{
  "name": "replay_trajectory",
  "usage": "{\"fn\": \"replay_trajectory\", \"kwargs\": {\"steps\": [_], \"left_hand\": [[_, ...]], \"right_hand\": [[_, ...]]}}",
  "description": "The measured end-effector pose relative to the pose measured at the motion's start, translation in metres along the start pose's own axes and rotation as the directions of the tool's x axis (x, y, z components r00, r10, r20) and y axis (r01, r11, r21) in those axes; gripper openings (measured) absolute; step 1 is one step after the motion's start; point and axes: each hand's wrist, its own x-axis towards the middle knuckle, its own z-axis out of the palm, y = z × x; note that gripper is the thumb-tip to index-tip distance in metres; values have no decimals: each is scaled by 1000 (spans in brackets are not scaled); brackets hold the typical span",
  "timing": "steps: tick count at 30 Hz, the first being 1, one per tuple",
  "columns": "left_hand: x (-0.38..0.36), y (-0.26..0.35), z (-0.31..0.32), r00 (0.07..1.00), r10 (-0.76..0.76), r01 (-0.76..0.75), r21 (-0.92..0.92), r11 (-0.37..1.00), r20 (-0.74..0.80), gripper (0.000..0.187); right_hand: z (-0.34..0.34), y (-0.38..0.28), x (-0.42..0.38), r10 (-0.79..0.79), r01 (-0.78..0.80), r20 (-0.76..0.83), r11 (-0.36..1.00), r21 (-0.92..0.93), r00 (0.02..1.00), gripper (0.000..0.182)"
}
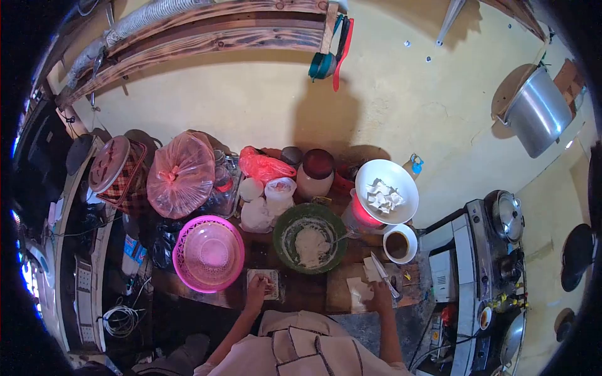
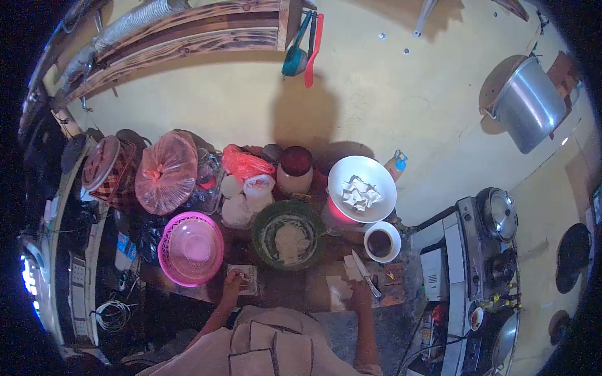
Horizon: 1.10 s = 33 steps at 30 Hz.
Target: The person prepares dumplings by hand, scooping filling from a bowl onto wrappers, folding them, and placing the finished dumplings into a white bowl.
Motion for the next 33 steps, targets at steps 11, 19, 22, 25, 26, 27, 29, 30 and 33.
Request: {"fn": "replay_trajectory", "kwargs": {"steps": [11, 19, 22, 25, 26, 27, 29, 30, 33], "left_hand": [[4, 6, 3, 1000, 29, -29, 23, 999, -3, 9], [6, -2, 4, 1000, 5, -5, 32, 999, 3, 9], [15, -22, 2, 995, 60, -63, 47, 997, 74, 11], [20, -16, 16, 962, 48, -91, 148, 985, 270, 17], [15, -5, 27, 938, 13, -88, 200, 976, 347, 19], [11, 10, 41, 927, 16, -146, 321, 936, 375, 22], [5, 35, 67, 899, 11, -271, 535, 800, 439, 27], [9, 30, 73, 882, 44, -308, 505, 806, 469, 29], [23, 22, 77, 852, 96, -389, 500, 773, 515, 32]], "right_hand": [[23, 21, -12, -46, 52, -100, 997, 53, 994, 47], [22, 21, -11, 70, -54, -131, 991, 119, 989, 40], [28, 33, -10, 60, -42, -195, 994, 97, 979, 27], [14, 23, 6, 153, -106, -210, 970, 218, 966, 19], [5, 9, 11, 224, -164, -182, 941, 297, 957, 18], [-8, -11, 21, 172, -145, -36, 911, 386, 984, 19], [-28, -63, 37, 51, -131, 164, 838, 529, 985, 22], [-26, -85, 45, -21, -90, 193, 832, 547, 981, 23], [-11, -128, 68, -206, 85, 158, 826, 557, 966, 25]]}}
